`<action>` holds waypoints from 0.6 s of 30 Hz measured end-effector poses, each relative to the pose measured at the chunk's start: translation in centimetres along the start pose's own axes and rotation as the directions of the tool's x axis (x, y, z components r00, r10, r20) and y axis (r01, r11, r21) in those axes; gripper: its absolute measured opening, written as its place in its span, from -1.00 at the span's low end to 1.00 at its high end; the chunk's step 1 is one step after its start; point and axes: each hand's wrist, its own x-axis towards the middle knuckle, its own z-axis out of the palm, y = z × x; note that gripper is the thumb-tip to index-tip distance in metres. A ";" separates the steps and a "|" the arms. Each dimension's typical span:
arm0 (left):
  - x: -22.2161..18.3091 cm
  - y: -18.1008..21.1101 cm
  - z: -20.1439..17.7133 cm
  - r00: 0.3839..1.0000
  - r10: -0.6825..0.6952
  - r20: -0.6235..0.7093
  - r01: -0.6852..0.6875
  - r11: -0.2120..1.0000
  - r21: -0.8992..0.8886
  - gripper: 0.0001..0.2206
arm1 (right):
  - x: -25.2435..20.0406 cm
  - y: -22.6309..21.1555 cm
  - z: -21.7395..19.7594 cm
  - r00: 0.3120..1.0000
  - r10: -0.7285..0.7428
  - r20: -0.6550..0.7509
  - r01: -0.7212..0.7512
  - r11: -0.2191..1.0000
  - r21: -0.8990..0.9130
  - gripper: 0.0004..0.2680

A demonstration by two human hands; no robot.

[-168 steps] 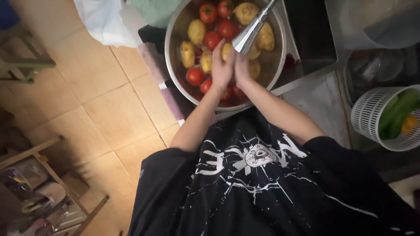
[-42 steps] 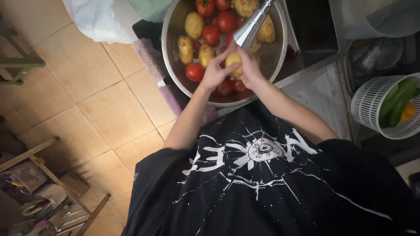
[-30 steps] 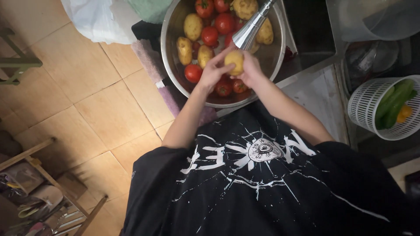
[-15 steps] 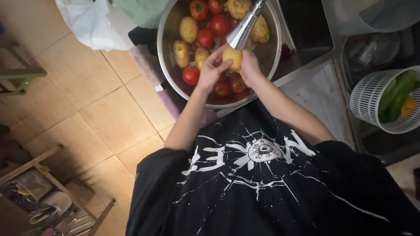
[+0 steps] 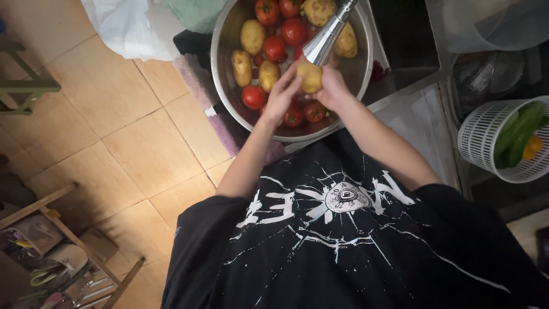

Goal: Washing potatoes and tomatoes in a large metal bowl in a sink using a flexible faucet.

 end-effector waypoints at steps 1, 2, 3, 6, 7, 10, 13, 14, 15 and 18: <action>-0.2 -0.6 -0.1 0.989 -0.092 -0.118 0.092 0.996 -0.009 -0.49 | 0.3 0.5 0.0 0.998 0.031 0.053 -0.031 1.000 0.004 -0.68; -0.1 -0.8 0.0 0.988 -0.095 -0.122 0.094 0.995 -0.008 -0.49 | 0.3 0.7 0.8 0.998 0.035 0.055 -0.035 0.999 0.006 -0.68; 0.3 -1.0 0.1 0.976 -0.115 -0.185 0.109 0.993 -0.041 -0.51 | 0.5 0.6 1.5 0.997 0.036 0.064 -0.037 0.999 0.012 -0.70; 1.4 -1.4 1.0 0.950 -0.076 -0.302 0.064 0.997 -0.047 -0.54 | 2.0 1.9 1.4 1.000 -0.025 0.005 0.025 0.999 0.024 -0.73; 1.7 -1.4 1.3 0.935 -0.010 -0.354 0.006 1.000 -0.015 -0.56 | 2.8 2.6 1.0 0.994 -0.089 -0.060 0.091 0.996 0.026 -0.75; 3.0 -2.9 0.9 0.898 0.122 -0.422 0.082 0.898 0.433 -0.58 | 1.7 3.6 1.7 0.975 -0.194 -0.111 0.202 0.977 0.070 -0.74; 3.5 -4.2 0.9 0.869 0.152 -0.471 0.102 0.876 0.472 -0.57 | 0.4 4.6 2.2 0.949 -0.287 -0.128 0.293 0.956 0.028 -0.73; 3.4 -4.9 0.5 0.871 0.146 -0.468 0.106 0.876 0.471 -0.57 | 0.5 4.8 1.6 0.949 -0.285 -0.134 0.292 0.956 0.030 -0.73; 3.3 -5.6 0.2 0.892 0.102 -0.440 0.074 0.928 0.366 -0.57 | 0.7 4.9 1.0 0.946 -0.285 -0.152 0.291 0.957 0.016 -0.72; 2.0 -3.5 1.3 0.935 0.272 -0.230 -0.142 0.877 0.459 -0.55 | 2.0 5.7 -0.6 0.943 -0.282 -0.179 0.291 0.957 0.022 -0.70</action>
